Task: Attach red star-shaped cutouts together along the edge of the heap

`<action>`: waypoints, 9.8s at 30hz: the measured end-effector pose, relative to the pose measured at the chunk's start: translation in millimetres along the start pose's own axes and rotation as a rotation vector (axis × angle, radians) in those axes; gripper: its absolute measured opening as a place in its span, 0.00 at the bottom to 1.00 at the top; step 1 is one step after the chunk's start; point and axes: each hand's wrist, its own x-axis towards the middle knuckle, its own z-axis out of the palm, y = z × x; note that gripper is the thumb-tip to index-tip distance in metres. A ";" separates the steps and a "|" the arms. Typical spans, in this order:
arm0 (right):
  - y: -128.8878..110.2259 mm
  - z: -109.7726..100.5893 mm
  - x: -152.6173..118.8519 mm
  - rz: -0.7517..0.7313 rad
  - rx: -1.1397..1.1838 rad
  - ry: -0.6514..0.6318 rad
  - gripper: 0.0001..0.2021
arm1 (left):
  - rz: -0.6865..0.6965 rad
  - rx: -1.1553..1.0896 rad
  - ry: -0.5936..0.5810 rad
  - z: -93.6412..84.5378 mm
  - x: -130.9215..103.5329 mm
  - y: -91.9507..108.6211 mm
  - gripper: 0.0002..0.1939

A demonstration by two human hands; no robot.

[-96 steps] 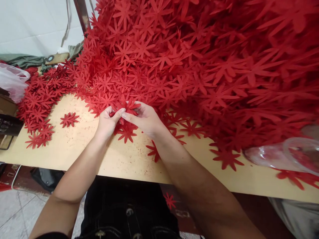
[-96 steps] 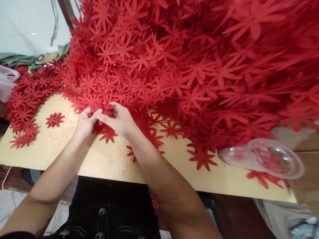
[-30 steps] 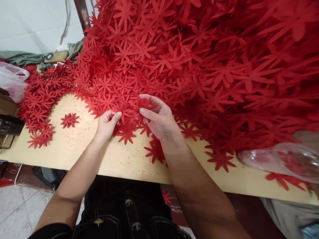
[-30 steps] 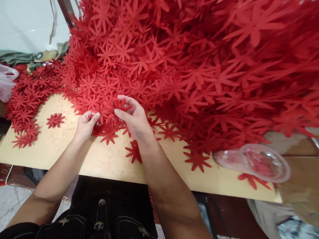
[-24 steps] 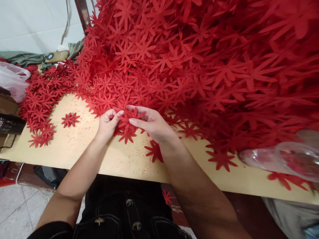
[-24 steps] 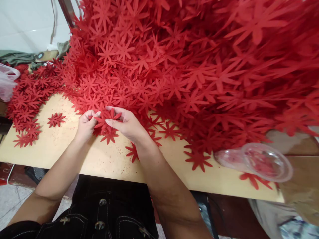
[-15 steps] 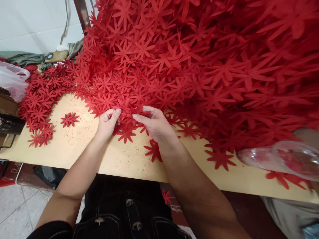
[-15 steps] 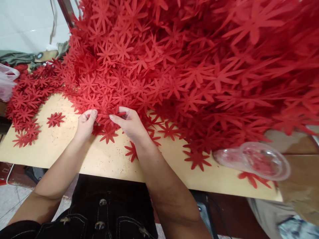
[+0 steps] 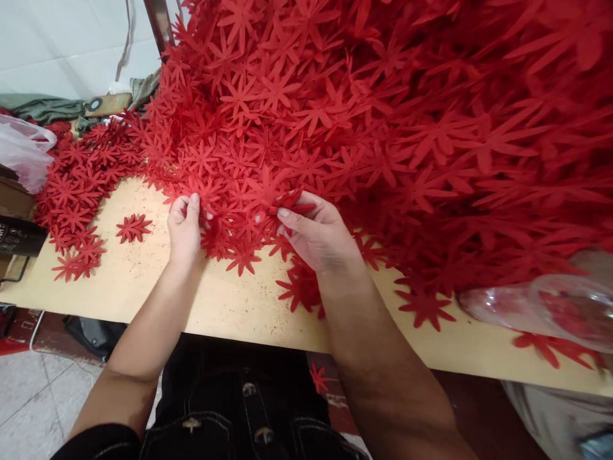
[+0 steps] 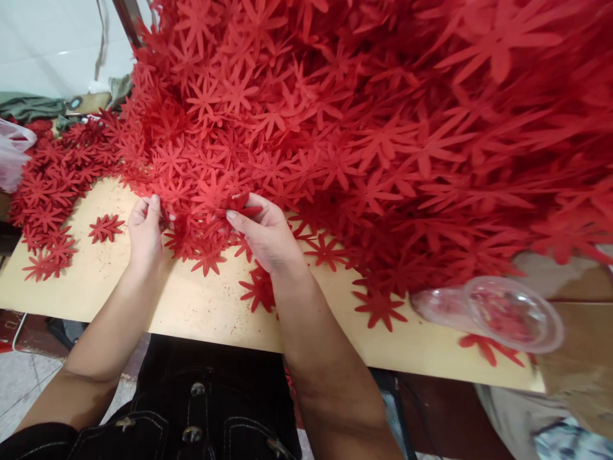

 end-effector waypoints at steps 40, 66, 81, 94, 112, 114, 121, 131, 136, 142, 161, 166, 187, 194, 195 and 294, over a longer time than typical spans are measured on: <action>3.6 10.2 -3.1 -0.123 -0.334 -0.114 0.09 | -0.117 0.012 -0.361 10.6 -23.3 4.7 0.22; 4.5 -2.0 2.0 -0.188 -0.182 0.105 0.11 | 0.395 0.367 -0.022 -10.8 10.0 -7.7 0.35; 7.4 5.8 -1.2 -0.235 -0.347 -0.061 0.05 | 0.019 -0.043 -0.324 10.3 -18.6 17.6 0.18; 10.5 3.0 4.5 -0.219 -0.190 0.097 0.11 | 0.061 0.190 -0.231 5.7 -10.6 4.5 0.27; 13.6 20.2 -0.5 -0.115 -0.295 -0.053 0.27 | 0.114 0.044 -0.381 15.0 -21.9 14.4 0.17; 14.3 19.8 0.3 -0.079 -0.251 -0.057 0.27 | 0.058 -0.018 -0.319 14.9 -19.9 15.7 0.19; 20.0 12.1 3.7 0.062 -0.112 -0.080 0.22 | -0.069 -0.068 -0.306 16.5 -22.6 20.0 0.23; 15.4 19.4 3.5 0.004 -0.149 -0.021 0.23 | -0.089 -0.082 -0.470 17.7 -28.7 16.6 0.22; 17.0 17.3 3.0 -0.050 -0.177 -0.026 0.18 | -0.067 -0.102 -0.420 16.7 -26.9 16.0 0.21; 15.3 -0.3 11.4 -0.122 -0.267 0.241 0.16 | -0.006 -0.172 -0.085 2.7 -4.7 17.4 0.18; 8.6 13.9 -2.1 -0.124 -0.231 -0.017 0.19 | -0.019 -0.159 -0.106 11.8 -16.8 9.8 0.15; 18.7 23.8 -4.9 -0.059 -0.280 -0.068 0.16 | -0.025 -0.076 -0.126 16.0 -21.8 8.4 0.16; 8.4 2.2 5.7 -0.235 -0.188 0.249 0.17 | -0.024 -0.090 -0.147 9.8 -12.5 14.4 0.18; 10.4 -1.8 7.7 -0.219 -0.067 0.140 0.19 | -0.033 -0.090 -0.186 12.6 -16.9 15.4 0.24; 11.6 0.1 7.2 -0.227 -0.065 0.133 0.19 | -0.049 -0.094 -0.199 13.3 -18.1 15.3 0.25; 17.1 0.6 6.6 -0.277 -0.464 0.093 0.24 | 0.566 0.479 -0.047 2.9 -0.9 6.3 0.19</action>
